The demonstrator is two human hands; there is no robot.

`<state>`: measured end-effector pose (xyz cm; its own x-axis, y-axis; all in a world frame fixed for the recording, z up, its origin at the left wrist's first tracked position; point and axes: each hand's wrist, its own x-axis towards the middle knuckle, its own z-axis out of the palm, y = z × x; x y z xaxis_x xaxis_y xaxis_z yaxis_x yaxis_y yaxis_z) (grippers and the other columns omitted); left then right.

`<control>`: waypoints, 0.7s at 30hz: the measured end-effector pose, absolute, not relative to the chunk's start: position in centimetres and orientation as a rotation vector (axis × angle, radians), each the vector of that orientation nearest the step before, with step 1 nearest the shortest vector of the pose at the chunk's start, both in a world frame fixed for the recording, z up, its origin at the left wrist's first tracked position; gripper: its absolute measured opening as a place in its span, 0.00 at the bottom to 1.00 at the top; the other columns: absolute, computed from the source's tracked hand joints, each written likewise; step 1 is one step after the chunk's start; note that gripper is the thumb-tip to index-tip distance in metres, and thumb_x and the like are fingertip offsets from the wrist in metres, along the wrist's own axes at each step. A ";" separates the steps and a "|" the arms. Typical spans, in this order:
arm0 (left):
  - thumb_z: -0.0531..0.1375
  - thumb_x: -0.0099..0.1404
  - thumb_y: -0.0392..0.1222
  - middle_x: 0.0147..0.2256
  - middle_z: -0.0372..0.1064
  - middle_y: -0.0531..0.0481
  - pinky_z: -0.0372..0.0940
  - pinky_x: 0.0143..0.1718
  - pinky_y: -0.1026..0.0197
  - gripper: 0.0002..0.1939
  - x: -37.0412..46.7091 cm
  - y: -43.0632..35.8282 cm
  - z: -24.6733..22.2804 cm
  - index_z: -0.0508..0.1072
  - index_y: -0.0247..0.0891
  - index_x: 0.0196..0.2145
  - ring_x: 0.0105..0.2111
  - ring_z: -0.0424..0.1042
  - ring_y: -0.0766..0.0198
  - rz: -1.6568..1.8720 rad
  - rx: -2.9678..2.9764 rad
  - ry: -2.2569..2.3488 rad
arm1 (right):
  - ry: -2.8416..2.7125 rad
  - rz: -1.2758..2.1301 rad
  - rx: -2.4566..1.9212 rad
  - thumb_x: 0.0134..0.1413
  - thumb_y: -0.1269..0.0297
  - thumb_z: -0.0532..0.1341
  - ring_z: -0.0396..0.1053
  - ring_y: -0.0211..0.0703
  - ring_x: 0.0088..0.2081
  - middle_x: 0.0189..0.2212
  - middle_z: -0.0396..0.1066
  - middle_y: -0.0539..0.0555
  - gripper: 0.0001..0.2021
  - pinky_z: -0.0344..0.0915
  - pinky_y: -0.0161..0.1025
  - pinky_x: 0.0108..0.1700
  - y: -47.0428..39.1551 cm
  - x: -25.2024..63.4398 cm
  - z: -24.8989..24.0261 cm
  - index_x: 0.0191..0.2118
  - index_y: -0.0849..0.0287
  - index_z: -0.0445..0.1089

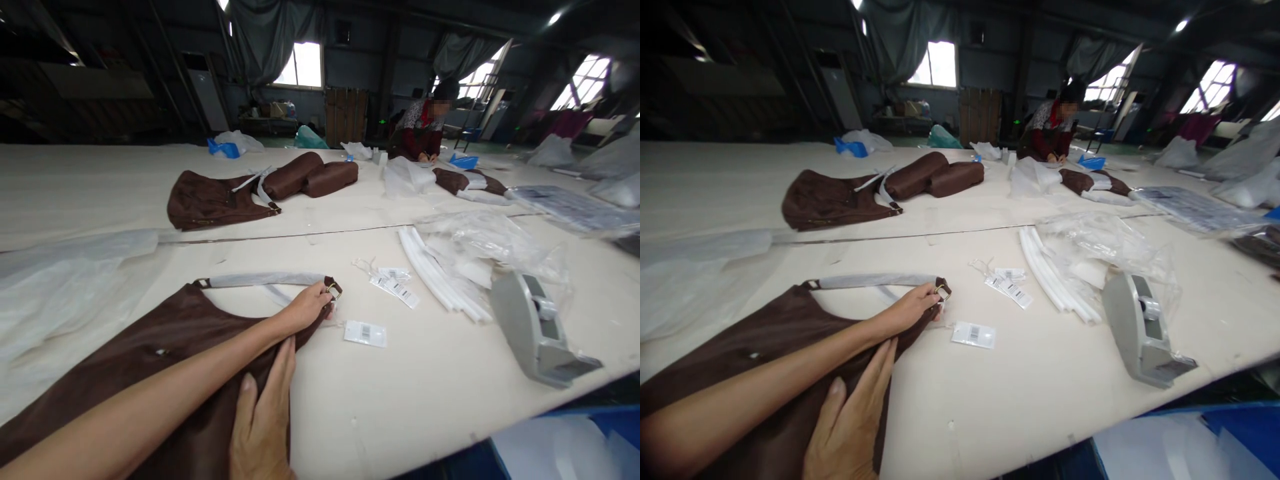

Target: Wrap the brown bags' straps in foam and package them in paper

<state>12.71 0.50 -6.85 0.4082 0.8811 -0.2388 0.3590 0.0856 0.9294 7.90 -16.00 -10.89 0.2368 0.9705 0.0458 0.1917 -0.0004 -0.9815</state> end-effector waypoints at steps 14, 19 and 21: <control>0.61 0.53 0.62 0.30 0.71 0.50 0.64 0.25 0.62 0.31 10.8 -0.9 -8.4 0.71 0.37 0.46 0.26 0.70 0.59 0.685 1.442 1.352 | -1.152 1.008 -1.502 0.59 0.60 0.58 0.73 0.47 0.40 0.37 0.77 0.55 0.12 0.69 0.42 0.44 -17.9 25.9 -11.6 0.42 0.57 0.76; 0.56 0.54 0.61 0.13 0.61 0.56 0.55 0.17 0.64 0.31 11.4 -0.3 -7.9 0.73 0.33 0.45 0.16 0.60 0.61 0.670 1.487 1.430 | -1.085 0.783 -1.682 0.60 0.55 0.57 0.73 0.47 0.39 0.36 0.77 0.55 0.14 0.68 0.41 0.43 -18.5 33.7 -11.0 0.41 0.57 0.76; 0.55 0.55 0.61 0.12 0.58 0.58 0.54 0.17 0.65 0.33 11.8 -0.9 -7.5 0.71 0.33 0.50 0.15 0.58 0.63 0.700 1.486 1.357 | -1.078 0.575 -1.752 0.61 0.54 0.57 0.74 0.48 0.41 0.38 0.77 0.55 0.15 0.69 0.41 0.44 -18.1 36.9 -10.3 0.42 0.57 0.76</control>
<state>11.80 -0.91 -7.52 0.2136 0.9586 -0.1886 0.4015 0.0898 0.9114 36.86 -18.12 -10.35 0.4977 0.8630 0.0870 0.4082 -0.1445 -0.9014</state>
